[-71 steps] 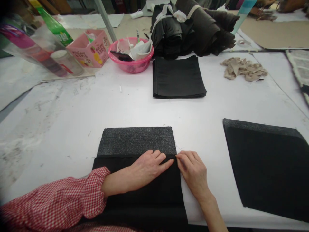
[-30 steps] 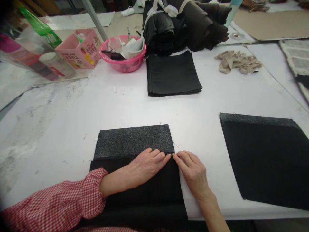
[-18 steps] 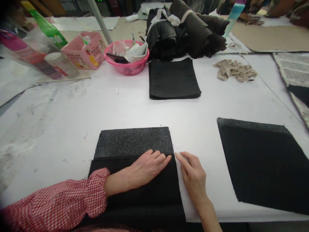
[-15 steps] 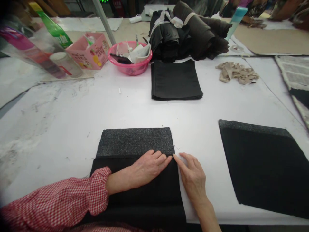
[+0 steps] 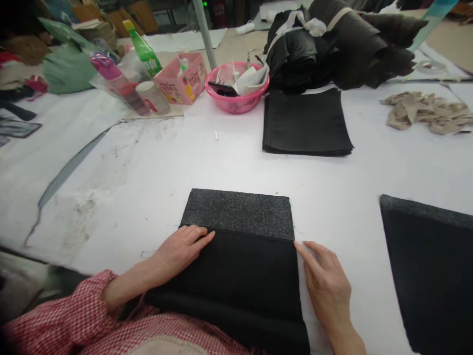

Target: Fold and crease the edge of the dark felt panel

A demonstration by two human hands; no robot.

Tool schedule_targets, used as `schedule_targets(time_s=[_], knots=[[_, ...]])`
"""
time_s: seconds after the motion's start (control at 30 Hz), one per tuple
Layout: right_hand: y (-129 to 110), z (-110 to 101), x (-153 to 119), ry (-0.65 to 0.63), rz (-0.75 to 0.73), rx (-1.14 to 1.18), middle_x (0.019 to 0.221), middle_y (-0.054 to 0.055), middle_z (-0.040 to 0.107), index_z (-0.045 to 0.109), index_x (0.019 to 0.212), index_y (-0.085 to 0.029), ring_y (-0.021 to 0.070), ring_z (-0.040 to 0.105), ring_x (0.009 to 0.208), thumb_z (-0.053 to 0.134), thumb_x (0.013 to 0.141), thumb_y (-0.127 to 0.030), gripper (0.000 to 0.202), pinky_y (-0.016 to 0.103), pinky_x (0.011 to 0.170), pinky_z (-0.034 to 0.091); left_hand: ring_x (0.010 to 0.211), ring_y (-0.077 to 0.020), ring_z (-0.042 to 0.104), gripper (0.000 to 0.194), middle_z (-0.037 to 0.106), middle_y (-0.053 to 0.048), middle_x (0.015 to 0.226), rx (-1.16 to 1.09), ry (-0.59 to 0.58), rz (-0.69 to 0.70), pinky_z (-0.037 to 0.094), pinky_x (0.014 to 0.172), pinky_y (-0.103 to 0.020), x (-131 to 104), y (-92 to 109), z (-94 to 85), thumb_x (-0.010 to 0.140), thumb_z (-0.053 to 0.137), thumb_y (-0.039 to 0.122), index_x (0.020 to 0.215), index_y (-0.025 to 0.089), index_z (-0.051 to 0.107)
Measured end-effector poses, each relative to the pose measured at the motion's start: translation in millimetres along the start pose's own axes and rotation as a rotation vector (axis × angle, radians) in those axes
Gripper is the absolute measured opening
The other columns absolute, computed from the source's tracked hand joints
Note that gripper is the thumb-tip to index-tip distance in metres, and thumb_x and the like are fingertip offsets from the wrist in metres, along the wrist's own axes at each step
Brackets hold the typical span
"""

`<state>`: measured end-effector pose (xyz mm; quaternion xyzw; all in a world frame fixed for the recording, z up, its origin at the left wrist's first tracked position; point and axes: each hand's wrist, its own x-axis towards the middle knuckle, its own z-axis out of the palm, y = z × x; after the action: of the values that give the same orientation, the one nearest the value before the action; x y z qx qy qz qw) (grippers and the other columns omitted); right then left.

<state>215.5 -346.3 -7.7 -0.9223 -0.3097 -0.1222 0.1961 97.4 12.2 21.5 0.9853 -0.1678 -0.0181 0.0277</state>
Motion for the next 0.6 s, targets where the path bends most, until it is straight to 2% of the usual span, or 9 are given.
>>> schedule_targets(time_s=[0.1, 0.17, 0.27, 0.37, 0.5, 0.6], knots=[[-13.7, -5.0, 17.9, -0.012, -0.003, 0.075, 0.111, 0.003, 0.062, 0.062, 0.117, -0.026, 0.0207, 0.057, 0.100, 0.052, 0.096, -0.032, 0.023, 0.037, 0.089, 0.046, 0.097, -0.0199, 0.052, 0.031, 0.058, -0.008, 0.107, -0.113, 0.070, -0.064, 0.046, 0.082, -0.035, -14.8, -6.7, -2.9, 0.094, 0.043, 0.010, 0.122, 0.017, 0.056], [-23.2, -3.3, 31.9, -0.081, -0.074, 0.102, 0.105, 0.001, 0.063, 0.062, 0.108, -0.025, 0.0207, 0.057, 0.098, 0.050, 0.097, -0.040, 0.022, 0.037, 0.087, 0.046, 0.095, -0.0187, 0.051, 0.026, 0.058, -0.006, 0.103, -0.184, 0.089, -0.075, 0.045, 0.082, -0.034, -15.5, -8.2, -6.4, 0.095, 0.046, 0.012, 0.116, 0.018, 0.059], [-30.9, 5.9, 47.7, -0.190, -0.175, 0.073, 0.096, 0.001, 0.064, 0.060, 0.101, -0.025, 0.0212, 0.057, 0.090, 0.041, 0.098, -0.050, 0.032, 0.038, 0.076, 0.045, 0.093, -0.0175, 0.050, 0.020, 0.057, -0.005, 0.098, -0.235, 0.092, -0.085, 0.044, 0.081, -0.033, -8.4, -10.3, -11.7, 0.096, 0.046, 0.016, 0.107, 0.019, 0.063], [-28.8, 15.1, 55.3, -0.245, -0.208, 0.039, 0.089, 0.002, 0.062, 0.059, 0.097, -0.025, 0.0207, 0.056, 0.081, 0.033, 0.098, -0.057, 0.042, 0.037, 0.069, 0.043, 0.092, -0.0171, 0.050, 0.019, 0.057, -0.005, 0.097, -0.270, 0.084, -0.081, 0.043, 0.081, -0.033, 1.4, -13.2, -16.2, 0.097, 0.047, 0.020, 0.103, 0.019, 0.064], [-22.7, 14.2, 61.6, -0.349, -0.231, 0.080, 0.079, 0.001, 0.058, 0.058, 0.086, -0.025, 0.0176, 0.055, 0.072, 0.035, 0.097, -0.059, 0.043, 0.034, 0.063, 0.042, 0.101, -0.0195, 0.051, 0.020, 0.058, -0.005, 0.106, -0.301, 0.040, -0.023, 0.043, 0.087, -0.035, 17.0, -10.3, -21.2, 0.096, 0.050, 0.025, 0.111, 0.019, 0.062], [-22.9, 3.0, 64.8, -0.388, -0.297, 0.153, 0.084, 0.000, 0.060, 0.059, 0.085, -0.026, 0.0165, 0.057, 0.076, 0.041, 0.097, -0.054, 0.035, 0.033, 0.065, 0.045, 0.115, -0.0225, 0.047, 0.033, 0.057, -0.008, 0.118, -0.285, 0.052, 0.052, 0.041, 0.093, -0.036, 33.5, 0.0, -20.8, 0.097, 0.051, 0.030, 0.127, 0.017, 0.054]])
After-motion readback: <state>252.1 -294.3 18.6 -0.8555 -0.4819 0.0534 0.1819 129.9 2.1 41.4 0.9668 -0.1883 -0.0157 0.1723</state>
